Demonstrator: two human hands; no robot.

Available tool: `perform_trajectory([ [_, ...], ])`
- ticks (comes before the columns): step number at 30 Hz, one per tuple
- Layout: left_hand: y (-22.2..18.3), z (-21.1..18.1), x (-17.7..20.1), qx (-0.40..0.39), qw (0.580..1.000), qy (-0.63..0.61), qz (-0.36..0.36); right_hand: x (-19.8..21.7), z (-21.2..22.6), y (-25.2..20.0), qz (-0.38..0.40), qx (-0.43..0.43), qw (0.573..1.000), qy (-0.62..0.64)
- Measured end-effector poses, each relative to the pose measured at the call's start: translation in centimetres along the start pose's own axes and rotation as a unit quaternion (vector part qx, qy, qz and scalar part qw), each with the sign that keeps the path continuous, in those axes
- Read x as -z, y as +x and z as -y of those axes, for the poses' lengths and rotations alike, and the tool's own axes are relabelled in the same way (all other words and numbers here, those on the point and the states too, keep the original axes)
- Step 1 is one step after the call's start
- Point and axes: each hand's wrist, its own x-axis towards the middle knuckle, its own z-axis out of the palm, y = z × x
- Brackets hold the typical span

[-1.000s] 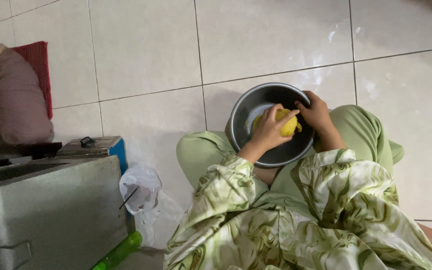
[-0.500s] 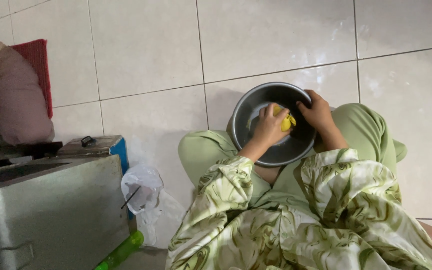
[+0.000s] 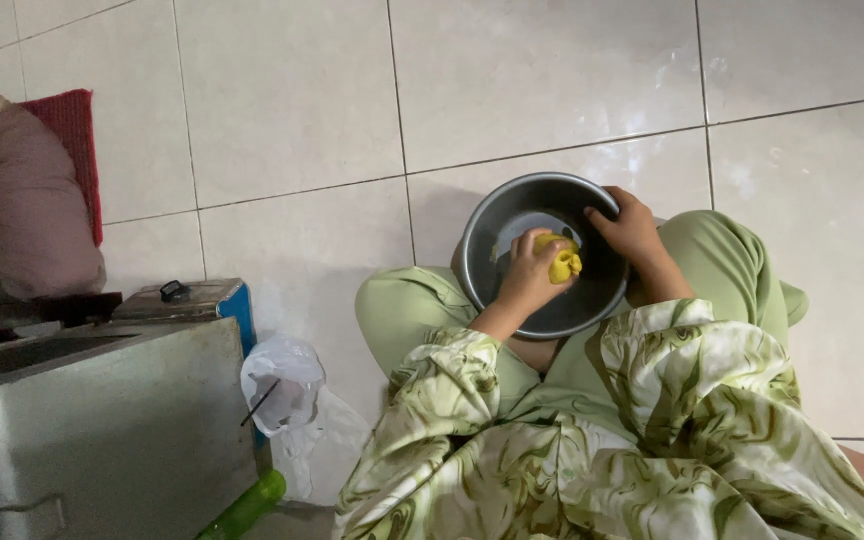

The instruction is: Kneading a ball of yellow dough in a metal bowl by hand while sitting on the floor.

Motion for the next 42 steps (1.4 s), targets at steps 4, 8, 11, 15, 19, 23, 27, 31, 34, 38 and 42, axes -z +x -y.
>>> perform_trajectory([
  [4, 1.6, 0.1, -0.8, 0.016, 0.999, -0.009, 0.032, -0.3, -0.8, -0.1, -0.013, -0.015, 1.000, -0.012],
  [8, 2.4, 0.1, -0.1, 0.045, 0.995, -0.081, 0.032, 0.2, -0.3, -0.2, -0.024, 0.004, 1.000, 0.000],
  [11, 2.1, -0.7, 2.0, 0.054, 0.985, -0.166, 0.017, 0.3, -0.1, -0.4, -0.026, 0.005, 1.000, 0.000],
  [15, 0.5, -0.6, 3.8, 0.085, 0.961, -0.260, 0.044, 0.3, 0.1, -0.5, -0.024, 0.017, 1.000, -0.001],
  [19, -0.1, -0.8, 4.4, 0.111, 0.971, -0.201, 0.060, 0.2, 0.0, -0.4, -0.024, 0.046, 0.999, -0.011],
  [23, -0.2, -1.0, 4.8, 0.130, 0.978, -0.119, 0.109, 2.5, 4.7, -3.1, -0.082, 0.209, 0.973, -0.052],
  [27, 0.3, -2.6, 6.9, 0.118, 0.976, -0.014, 0.185, 2.3, 6.5, -5.1, 0.019, 0.361, 0.931, -0.057],
  [31, -0.6, -0.3, 5.1, 0.147, 0.947, 0.003, 0.287, -4.6, 1.1, -3.8, 0.259, 0.155, 0.909, -0.286],
  [34, -0.8, 2.3, 2.7, 0.227, 0.920, -0.049, 0.316, -7.9, -0.3, -2.6, 0.243, 0.128, 0.879, -0.391],
  [38, -1.0, 3.8, 0.3, 0.195, 0.934, 0.026, 0.297, -7.6, -0.7, -2.6, 0.121, 0.282, 0.822, -0.479],
  [42, -0.5, 4.7, 0.1, 0.182, 0.930, 0.047, 0.315, -7.8, -2.2, -2.3, 0.097, 0.264, 0.888, -0.364],
])
